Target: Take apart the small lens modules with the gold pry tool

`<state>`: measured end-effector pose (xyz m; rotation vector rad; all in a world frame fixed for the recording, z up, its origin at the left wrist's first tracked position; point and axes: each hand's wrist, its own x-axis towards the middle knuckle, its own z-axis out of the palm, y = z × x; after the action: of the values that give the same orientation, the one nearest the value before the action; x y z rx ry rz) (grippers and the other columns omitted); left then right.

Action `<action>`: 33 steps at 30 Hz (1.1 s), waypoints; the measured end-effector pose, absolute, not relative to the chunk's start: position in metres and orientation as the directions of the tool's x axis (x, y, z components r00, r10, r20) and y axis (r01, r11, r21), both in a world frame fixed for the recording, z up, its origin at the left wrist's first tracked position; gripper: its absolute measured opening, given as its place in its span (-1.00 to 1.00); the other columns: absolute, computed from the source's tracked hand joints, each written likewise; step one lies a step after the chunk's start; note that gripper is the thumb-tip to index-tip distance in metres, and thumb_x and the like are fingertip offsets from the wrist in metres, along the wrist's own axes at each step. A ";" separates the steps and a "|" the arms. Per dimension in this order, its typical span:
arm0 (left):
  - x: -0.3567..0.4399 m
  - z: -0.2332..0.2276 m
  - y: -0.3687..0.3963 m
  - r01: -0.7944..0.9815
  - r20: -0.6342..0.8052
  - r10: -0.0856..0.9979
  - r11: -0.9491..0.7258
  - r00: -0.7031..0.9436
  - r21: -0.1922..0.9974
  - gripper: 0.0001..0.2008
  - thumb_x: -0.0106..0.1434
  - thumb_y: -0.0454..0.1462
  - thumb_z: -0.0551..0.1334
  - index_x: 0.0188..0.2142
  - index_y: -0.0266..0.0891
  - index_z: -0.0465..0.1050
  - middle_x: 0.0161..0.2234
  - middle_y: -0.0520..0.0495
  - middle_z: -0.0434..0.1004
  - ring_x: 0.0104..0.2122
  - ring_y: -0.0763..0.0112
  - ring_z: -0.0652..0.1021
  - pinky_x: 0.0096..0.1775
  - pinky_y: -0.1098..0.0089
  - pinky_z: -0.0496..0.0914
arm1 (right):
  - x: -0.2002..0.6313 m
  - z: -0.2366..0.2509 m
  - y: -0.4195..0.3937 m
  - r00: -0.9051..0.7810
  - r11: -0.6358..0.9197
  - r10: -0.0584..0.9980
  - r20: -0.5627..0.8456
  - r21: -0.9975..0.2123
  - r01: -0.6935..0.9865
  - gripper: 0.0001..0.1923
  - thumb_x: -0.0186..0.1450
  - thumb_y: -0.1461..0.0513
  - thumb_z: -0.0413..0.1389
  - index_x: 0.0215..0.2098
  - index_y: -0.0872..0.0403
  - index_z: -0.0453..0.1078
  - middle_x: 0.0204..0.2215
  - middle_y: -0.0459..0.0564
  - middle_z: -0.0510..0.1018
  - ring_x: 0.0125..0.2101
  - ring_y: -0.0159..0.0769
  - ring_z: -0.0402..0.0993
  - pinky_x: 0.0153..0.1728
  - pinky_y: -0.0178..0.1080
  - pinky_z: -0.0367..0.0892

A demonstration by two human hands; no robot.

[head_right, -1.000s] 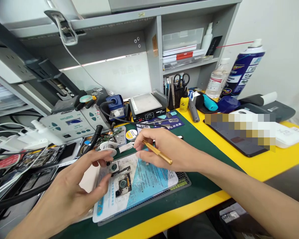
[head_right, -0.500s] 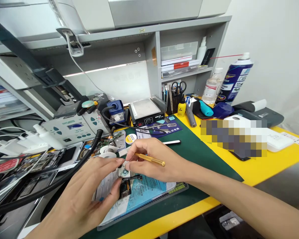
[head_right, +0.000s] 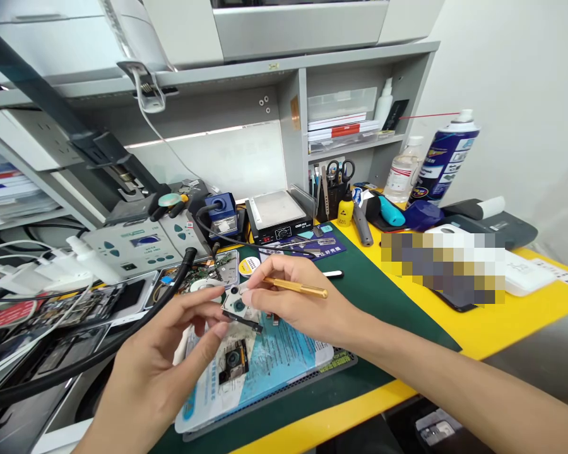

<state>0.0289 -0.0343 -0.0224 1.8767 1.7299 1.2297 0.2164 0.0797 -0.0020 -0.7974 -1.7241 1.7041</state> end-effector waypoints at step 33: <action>0.020 -0.015 -0.039 0.870 0.472 0.869 -0.342 0.149 0.355 -0.85 0.28 -0.42 0.12 -0.33 -0.18 0.43 -0.45 0.03 0.41 -0.39 0.33 0.41 -0.27 0.27 0.30 | 0.216 -0.023 0.071 -0.667 0.350 0.735 0.126 -0.912 0.213 -0.92 0.31 0.32 0.17 -0.34 0.07 0.38 -0.53 -0.21 0.42 -0.55 -0.48 0.25 -0.56 -0.41 0.13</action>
<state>0.0197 -0.0390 -0.0149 2.3827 1.8029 0.9771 0.2161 0.0713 -0.0230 -0.8230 -2.0891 1.2973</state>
